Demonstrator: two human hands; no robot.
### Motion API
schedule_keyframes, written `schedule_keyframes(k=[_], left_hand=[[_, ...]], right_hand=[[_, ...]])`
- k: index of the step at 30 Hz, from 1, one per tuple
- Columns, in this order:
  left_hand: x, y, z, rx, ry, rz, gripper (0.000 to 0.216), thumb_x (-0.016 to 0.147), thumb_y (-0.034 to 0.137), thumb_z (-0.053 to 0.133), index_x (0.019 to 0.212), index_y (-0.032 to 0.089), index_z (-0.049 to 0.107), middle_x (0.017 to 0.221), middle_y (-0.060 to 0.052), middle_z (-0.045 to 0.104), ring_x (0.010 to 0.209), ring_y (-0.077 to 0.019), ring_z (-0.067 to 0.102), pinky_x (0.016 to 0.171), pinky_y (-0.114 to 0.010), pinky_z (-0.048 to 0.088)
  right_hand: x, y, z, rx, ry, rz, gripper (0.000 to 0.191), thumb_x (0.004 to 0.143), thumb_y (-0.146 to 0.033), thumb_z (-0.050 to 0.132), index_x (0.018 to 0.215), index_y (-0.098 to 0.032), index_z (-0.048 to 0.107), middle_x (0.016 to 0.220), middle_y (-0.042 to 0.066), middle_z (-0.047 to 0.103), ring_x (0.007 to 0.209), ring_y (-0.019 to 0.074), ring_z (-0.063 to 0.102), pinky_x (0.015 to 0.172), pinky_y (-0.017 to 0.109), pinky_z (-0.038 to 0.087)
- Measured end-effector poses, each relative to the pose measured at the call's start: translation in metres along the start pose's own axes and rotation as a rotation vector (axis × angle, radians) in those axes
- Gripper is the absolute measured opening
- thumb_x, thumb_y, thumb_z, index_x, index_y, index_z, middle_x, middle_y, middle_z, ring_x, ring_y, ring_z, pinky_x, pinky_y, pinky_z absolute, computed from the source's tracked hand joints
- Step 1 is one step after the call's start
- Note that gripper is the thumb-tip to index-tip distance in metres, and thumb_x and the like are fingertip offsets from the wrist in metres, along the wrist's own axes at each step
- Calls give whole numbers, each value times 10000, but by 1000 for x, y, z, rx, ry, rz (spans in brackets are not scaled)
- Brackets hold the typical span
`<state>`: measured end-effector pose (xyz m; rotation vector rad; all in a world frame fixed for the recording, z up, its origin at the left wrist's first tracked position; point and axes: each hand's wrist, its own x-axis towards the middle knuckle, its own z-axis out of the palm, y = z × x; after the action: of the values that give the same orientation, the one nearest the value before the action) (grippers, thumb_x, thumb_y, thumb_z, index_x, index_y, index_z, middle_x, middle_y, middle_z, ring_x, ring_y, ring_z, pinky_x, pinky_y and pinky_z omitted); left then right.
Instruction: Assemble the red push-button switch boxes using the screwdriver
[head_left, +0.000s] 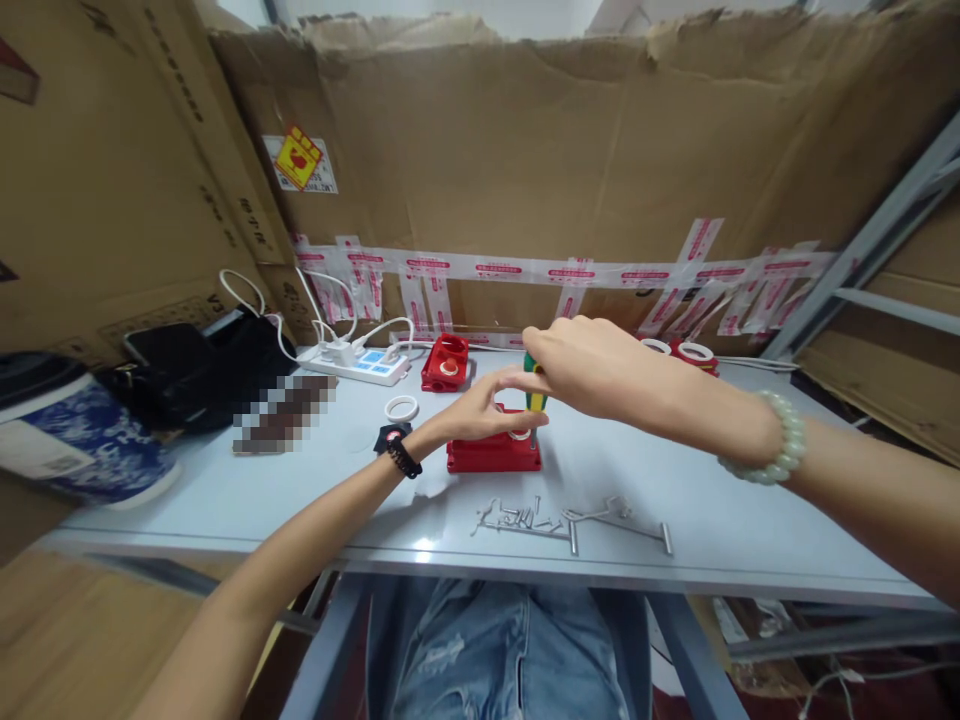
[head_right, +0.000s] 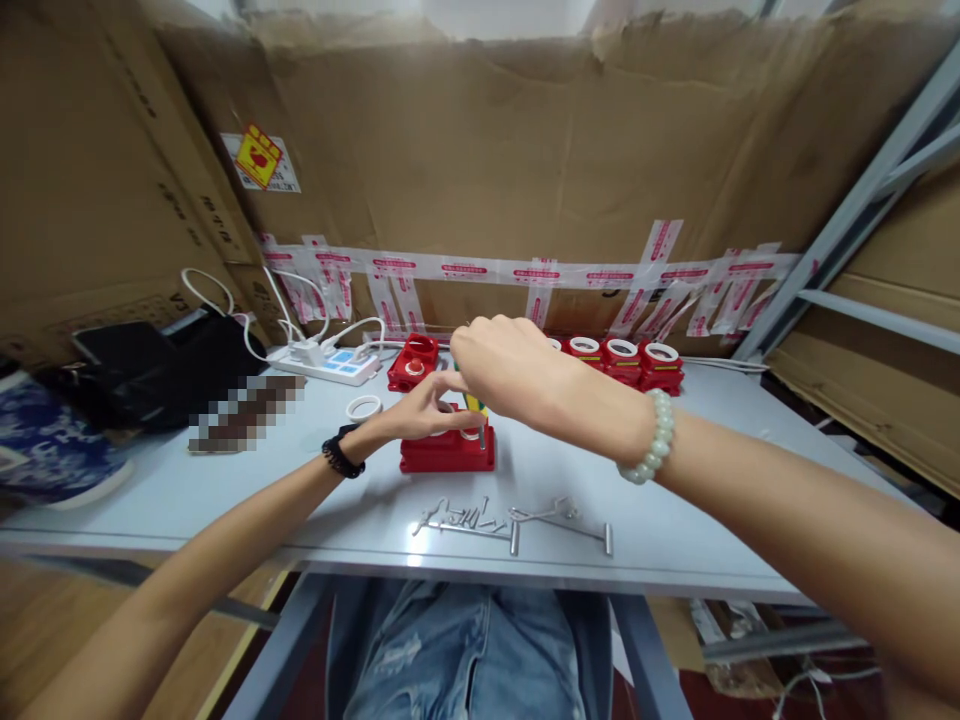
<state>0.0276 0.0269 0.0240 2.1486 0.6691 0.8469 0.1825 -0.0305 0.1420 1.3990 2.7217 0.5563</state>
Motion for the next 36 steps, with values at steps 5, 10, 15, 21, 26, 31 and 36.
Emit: schedule_keyframes(k=[5, 10, 15, 21, 26, 31, 36], left_hand=[[-2, -1, -3, -6, -31, 31, 353, 806, 444, 589, 1045, 185, 611, 1080, -54, 634, 990, -221, 579, 709, -276, 482], [2, 2, -4, -3, -62, 93, 340, 819, 402, 593, 1067, 173, 631, 1107, -83, 639, 1042, -232, 559, 781, -299, 473], [1, -1, -2, 23, -21, -3, 395, 727, 425, 682, 988, 132, 637, 932, -69, 668, 850, -202, 597, 658, -270, 479], [-3, 0, -6, 5, -97, 30, 306, 810, 410, 590, 980, 161, 644, 967, -44, 666, 794, -158, 601, 670, -255, 477], [3, 3, -2, -22, -128, 11, 350, 760, 406, 655, 981, 135, 656, 924, -66, 677, 822, -180, 614, 677, -258, 491], [1, 4, -2, 2, -62, -10, 323, 732, 395, 678, 943, 152, 644, 925, -44, 661, 841, -178, 604, 657, -246, 489], [1, 7, -3, -28, -147, 11, 299, 797, 382, 615, 991, 156, 631, 994, -52, 658, 788, -150, 604, 671, -253, 489]], right_hand=[[1, 8, 0, 186, -58, -104, 259, 886, -393, 390, 907, -166, 512, 692, 45, 578, 537, 130, 447, 491, 261, 260], [-4, 6, -1, 115, -17, -1, 472, 886, -553, 303, 921, -137, 524, 689, 82, 590, 566, 171, 491, 499, 280, 252], [-1, -2, -3, 100, -10, -12, 312, 903, -405, 349, 859, -157, 533, 717, 82, 600, 598, 171, 513, 512, 276, 256], [-5, 3, -13, 209, -105, -172, 245, 887, -381, 395, 951, -164, 490, 838, 78, 605, 648, 158, 499, 564, 276, 305], [-4, 3, -6, 60, -40, -36, 394, 900, -477, 332, 870, -143, 540, 750, 97, 601, 559, 157, 477, 520, 288, 251], [-6, 1, -7, 210, -92, -49, 222, 863, -336, 423, 988, -176, 514, 867, 85, 627, 649, 157, 511, 526, 261, 277], [-9, 2, -8, 227, -95, -19, 297, 845, -353, 439, 1066, -158, 481, 899, 106, 628, 685, 182, 538, 546, 276, 302]])
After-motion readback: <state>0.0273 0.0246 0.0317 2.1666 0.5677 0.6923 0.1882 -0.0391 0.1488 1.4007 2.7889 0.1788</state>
